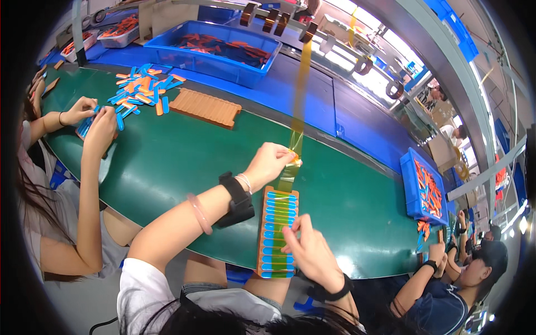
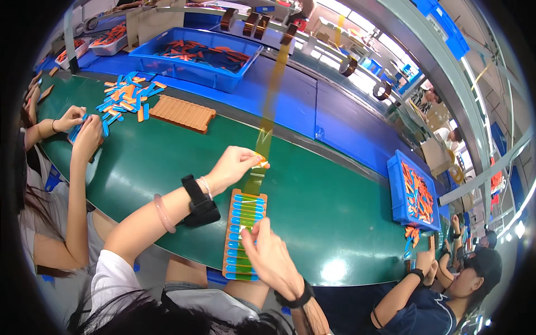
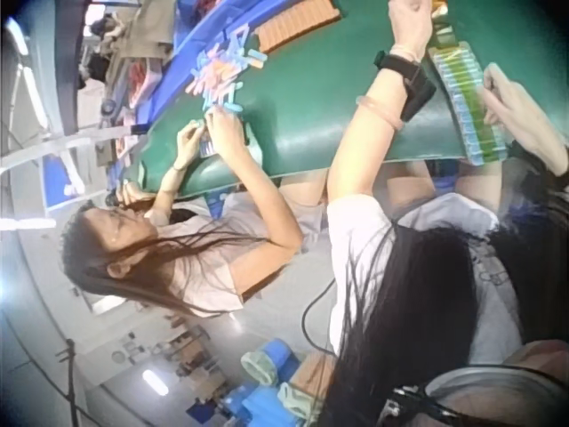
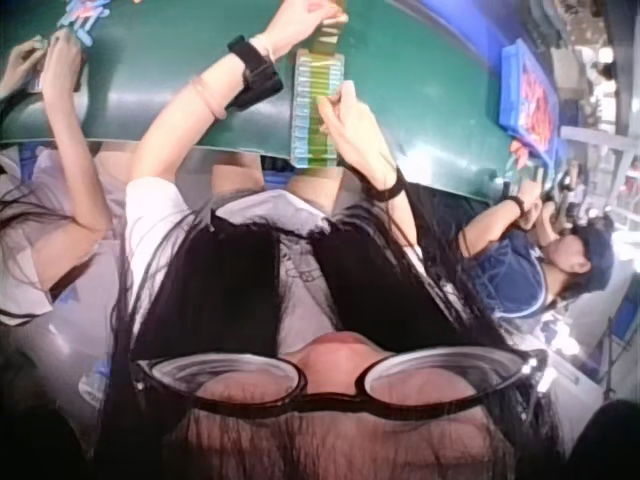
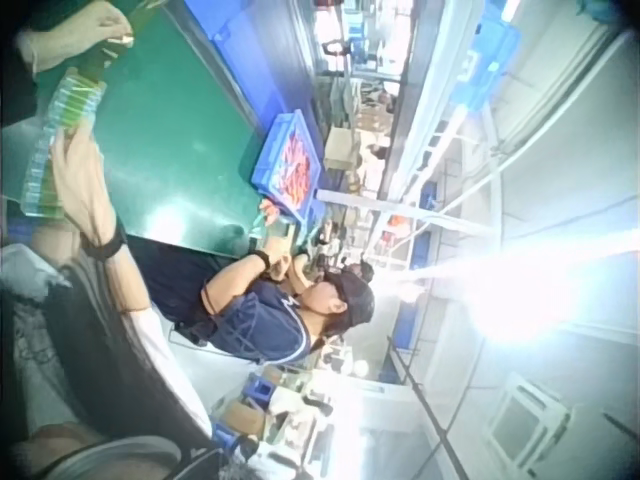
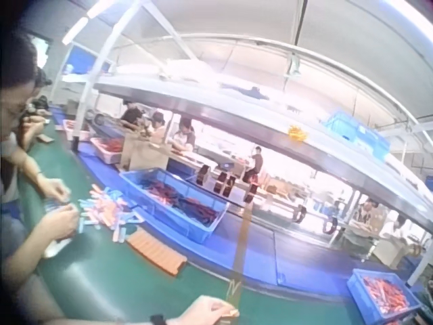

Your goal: Assembling small blue and green plastic pieces onto a brown plastic base at a factory assembly line.

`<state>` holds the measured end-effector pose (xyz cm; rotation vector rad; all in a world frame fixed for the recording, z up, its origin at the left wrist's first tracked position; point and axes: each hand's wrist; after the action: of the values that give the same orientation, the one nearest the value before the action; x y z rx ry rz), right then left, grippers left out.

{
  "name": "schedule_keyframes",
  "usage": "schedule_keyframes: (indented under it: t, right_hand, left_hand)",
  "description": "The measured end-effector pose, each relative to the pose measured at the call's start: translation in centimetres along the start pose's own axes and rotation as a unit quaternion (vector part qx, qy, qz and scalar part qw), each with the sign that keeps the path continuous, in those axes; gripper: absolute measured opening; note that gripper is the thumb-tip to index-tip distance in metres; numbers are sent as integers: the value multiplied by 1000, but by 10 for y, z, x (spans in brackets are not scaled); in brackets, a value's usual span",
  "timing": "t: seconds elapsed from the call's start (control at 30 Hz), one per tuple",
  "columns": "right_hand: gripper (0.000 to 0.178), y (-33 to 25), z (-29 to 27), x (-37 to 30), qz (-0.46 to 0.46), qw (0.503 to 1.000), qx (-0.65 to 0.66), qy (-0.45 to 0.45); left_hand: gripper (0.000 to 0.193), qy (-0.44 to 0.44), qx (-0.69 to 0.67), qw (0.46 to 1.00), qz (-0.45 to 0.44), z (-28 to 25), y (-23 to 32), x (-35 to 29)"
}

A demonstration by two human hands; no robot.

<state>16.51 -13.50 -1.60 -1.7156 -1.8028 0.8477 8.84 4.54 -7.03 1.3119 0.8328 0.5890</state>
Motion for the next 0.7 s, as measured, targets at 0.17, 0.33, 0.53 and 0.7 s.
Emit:
schedule_keyframes:
  t: [0.17,0.33,0.53,0.7]
  right_hand:
    - [25,17,-10,60,-18,996,21,89]
    - [23,23,-14,97,-22,993,24,112]
    - [22,36,-33,68,-9,990,-46,136]
    - [28,51,-42,39,16,988,-90,128]
  left_hand:
    - [22,26,53,998,2,6,-17,3]
    - [22,77,98,992,30,5,-26,-7]
    - [40,112,354,925,80,10,-4,-17]
    - [66,256,451,855,-2,1,-4,-18]
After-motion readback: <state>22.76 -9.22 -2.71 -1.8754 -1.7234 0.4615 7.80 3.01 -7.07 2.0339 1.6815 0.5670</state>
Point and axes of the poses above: each hand's wrist, its own x-axis towards the middle knuckle, its own z-axis out of the palm, y = z × x, and after that the axes turned 15 degrees about -z, right-handed
